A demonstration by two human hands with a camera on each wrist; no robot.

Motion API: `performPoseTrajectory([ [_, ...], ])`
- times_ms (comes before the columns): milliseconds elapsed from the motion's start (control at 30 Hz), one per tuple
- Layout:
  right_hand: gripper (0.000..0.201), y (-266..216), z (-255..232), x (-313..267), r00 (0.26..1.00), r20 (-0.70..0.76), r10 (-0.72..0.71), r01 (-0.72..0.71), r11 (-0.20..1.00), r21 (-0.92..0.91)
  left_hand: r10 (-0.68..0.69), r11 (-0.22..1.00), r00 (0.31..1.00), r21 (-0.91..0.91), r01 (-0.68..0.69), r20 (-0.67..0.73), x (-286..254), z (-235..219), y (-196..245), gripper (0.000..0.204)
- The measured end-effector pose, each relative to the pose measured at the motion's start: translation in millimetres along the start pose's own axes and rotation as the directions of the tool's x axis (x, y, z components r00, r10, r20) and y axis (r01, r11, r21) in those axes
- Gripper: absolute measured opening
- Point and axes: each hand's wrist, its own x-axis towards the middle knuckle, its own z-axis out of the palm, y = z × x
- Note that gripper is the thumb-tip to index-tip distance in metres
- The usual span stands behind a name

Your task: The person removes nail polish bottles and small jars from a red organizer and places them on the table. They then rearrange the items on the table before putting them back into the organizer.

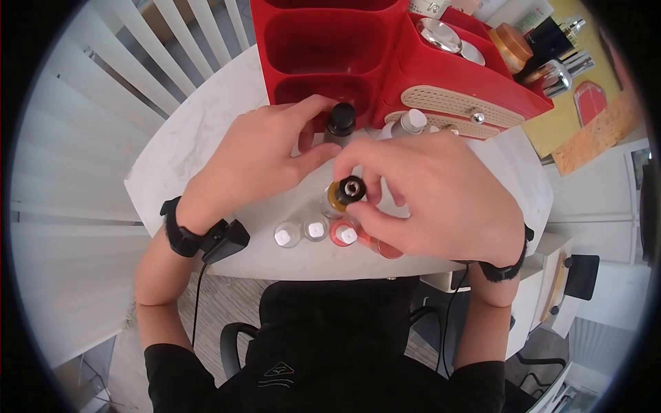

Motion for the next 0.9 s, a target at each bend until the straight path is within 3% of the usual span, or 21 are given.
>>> performPoseTrajectory([
  [100, 0.023, 4, 1, 3, 0.997, 0.077, -0.016, 0.011, 0.998, 0.062, 0.017, 1.0, 1.0, 0.011, -0.017, -0.023, 2, 6, -4, 0.042],
  [167, 0.017, 3, -3, 3, 0.979, 0.2, 0.037, -0.083, 0.97, 0.228, 0.036, 0.999, 0.998, 0.021, -0.035, -0.05, 1, 5, -3, 0.04],
  [200, 0.017, 4, -5, 0, 0.979, 0.198, 0.04, -0.085, 0.971, 0.222, 0.066, 0.996, 0.995, 0.068, -0.061, -0.07, -2, 3, -2, 0.038],
  [267, 0.025, 9, -12, -12, 0.999, -0.044, -0.031, 0.039, 0.982, 0.184, 0.099, 0.989, 0.991, 0.117, -0.088, -0.09, -7, -5, 0, 0.037],
  [300, 0.025, 9, -17, -17, 0.999, -0.045, -0.031, 0.038, 0.982, 0.183, 0.091, 0.989, 0.995, 0.12, -0.084, -0.05, -11, -12, 2, 0.037],
  [367, 0.036, 9, -27, -24, 0.942, -0.244, 0.229, -0.223, 0.973, 0.052, 0.084, 0.989, 0.996, 0.124, -0.083, -0.009, -19, -27, 4, 0.037],
  [400, 0.043, 17, -25, -25, 0.935, -0.295, 0.198, -0.22, 0.974, -0.043, 0.062, 0.996, 0.997, 0.057, -0.065, 0.045, -24, -33, 4, 0.037],
  [633, 0.037, 36, 8, -14, 0.924, -0.322, 0.206, -0.259, 0.957, -0.133, 0.068, 0.977, 0.935, -0.215, 0.009, 0.347, -35, -52, -1, 0.041],
  [733, 0.032, 39, 14, -15, 0.924, -0.363, 0.123, -0.201, 0.962, -0.184, 0.027, 0.987, 0.884, -0.154, 0.051, 0.466, -34, -59, -3, 0.042],
  [833, 0.03, 34, 6, -17, 0.949, -0.307, 0.076, -0.148, 0.965, -0.218, 0.078, 0.977, 0.887, -0.213, 0.023, 0.456, -34, -58, -3, 0.043],
  [900, 0.027, 28, 2, -18, 0.972, -0.228, 0.057, -0.08, 0.992, -0.093, 0.096, 0.969, 0.886, -0.247, 0.021, 0.453, -36, -54, -8, 0.044],
])
